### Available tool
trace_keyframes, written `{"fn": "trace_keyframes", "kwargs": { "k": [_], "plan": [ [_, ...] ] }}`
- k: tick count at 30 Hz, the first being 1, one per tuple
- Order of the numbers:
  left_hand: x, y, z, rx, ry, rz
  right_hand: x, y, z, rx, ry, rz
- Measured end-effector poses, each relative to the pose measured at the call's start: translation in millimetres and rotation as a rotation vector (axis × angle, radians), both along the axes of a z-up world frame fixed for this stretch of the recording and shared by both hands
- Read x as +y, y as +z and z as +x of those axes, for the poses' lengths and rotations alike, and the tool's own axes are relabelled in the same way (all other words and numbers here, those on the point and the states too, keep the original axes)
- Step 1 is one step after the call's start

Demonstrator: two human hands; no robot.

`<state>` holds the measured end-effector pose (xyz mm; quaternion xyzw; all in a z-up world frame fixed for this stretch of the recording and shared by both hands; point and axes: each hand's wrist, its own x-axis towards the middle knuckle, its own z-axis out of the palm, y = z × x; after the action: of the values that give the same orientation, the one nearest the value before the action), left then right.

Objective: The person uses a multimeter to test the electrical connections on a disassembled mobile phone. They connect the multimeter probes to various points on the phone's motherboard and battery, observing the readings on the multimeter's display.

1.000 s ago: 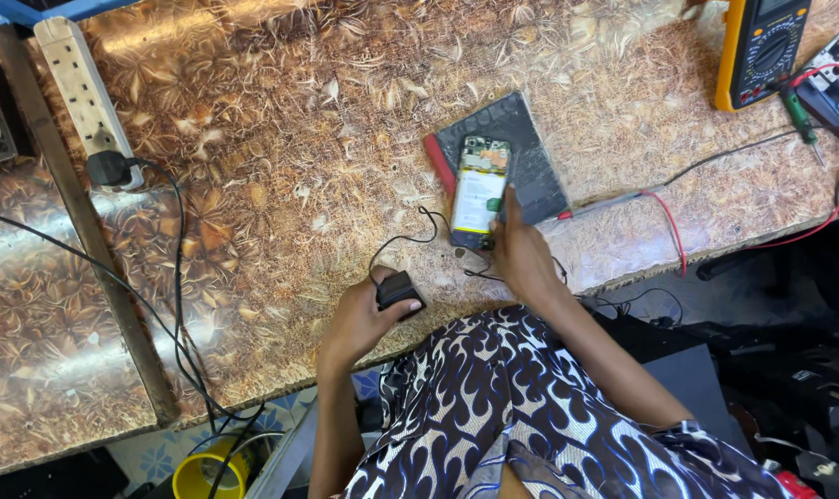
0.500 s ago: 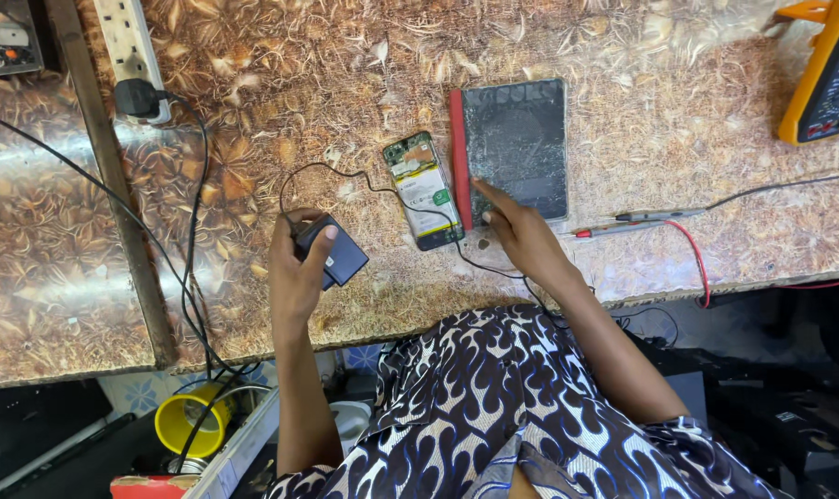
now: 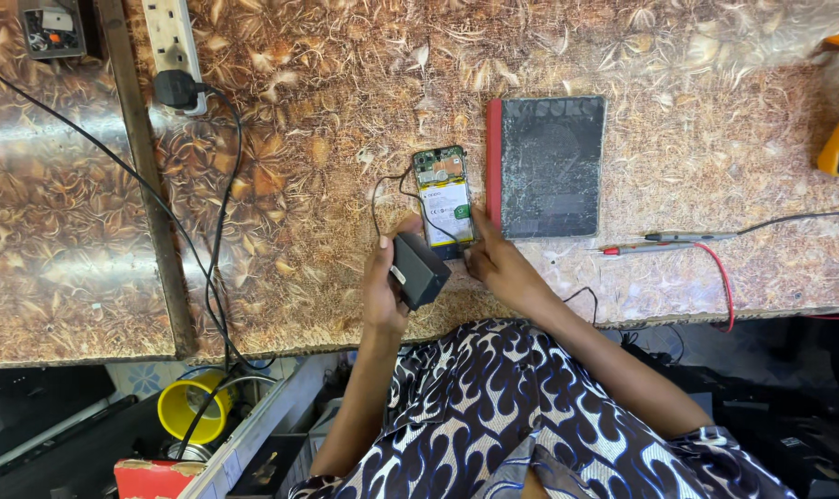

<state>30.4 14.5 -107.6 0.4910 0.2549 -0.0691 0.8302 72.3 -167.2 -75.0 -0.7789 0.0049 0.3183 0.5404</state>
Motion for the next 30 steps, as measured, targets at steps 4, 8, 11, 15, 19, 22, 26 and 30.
{"fn": "trace_keyframes", "kwargs": {
  "k": [4, 8, 11, 15, 19, 22, 26, 30],
  "plan": [
    [-4, -4, -9, -0.006, -0.021, 0.015, -1, -36, -12, 0.103, -0.321, 0.424],
    [-4, 3, -10, 0.066, 0.107, -0.101, -5, -55, -4, 0.234, -0.525, 0.493],
    [0, 2, -13, 0.099, 0.103, -0.139, -5, -57, -5, 0.181, -0.492, 0.389],
    [-1, 5, -9, 0.121, 0.118, -0.14, -8, -80, -1, 0.126, -0.305, 0.298],
    [3, -14, -10, 0.112, 0.084, -0.135, -13, -73, -3, -0.02, -0.188, 0.131],
    [10, -25, -13, 0.105, 0.085, -0.234, -34, -37, 6, -0.012, -0.256, 0.2],
    [33, -40, -13, 0.047, 0.042, -0.255, -94, -23, 23, 0.023, -0.43, 0.195],
    [69, -38, 6, 0.017, -0.183, 0.113, -156, -88, 34, 0.056, -0.462, 0.188]
  ]
}}
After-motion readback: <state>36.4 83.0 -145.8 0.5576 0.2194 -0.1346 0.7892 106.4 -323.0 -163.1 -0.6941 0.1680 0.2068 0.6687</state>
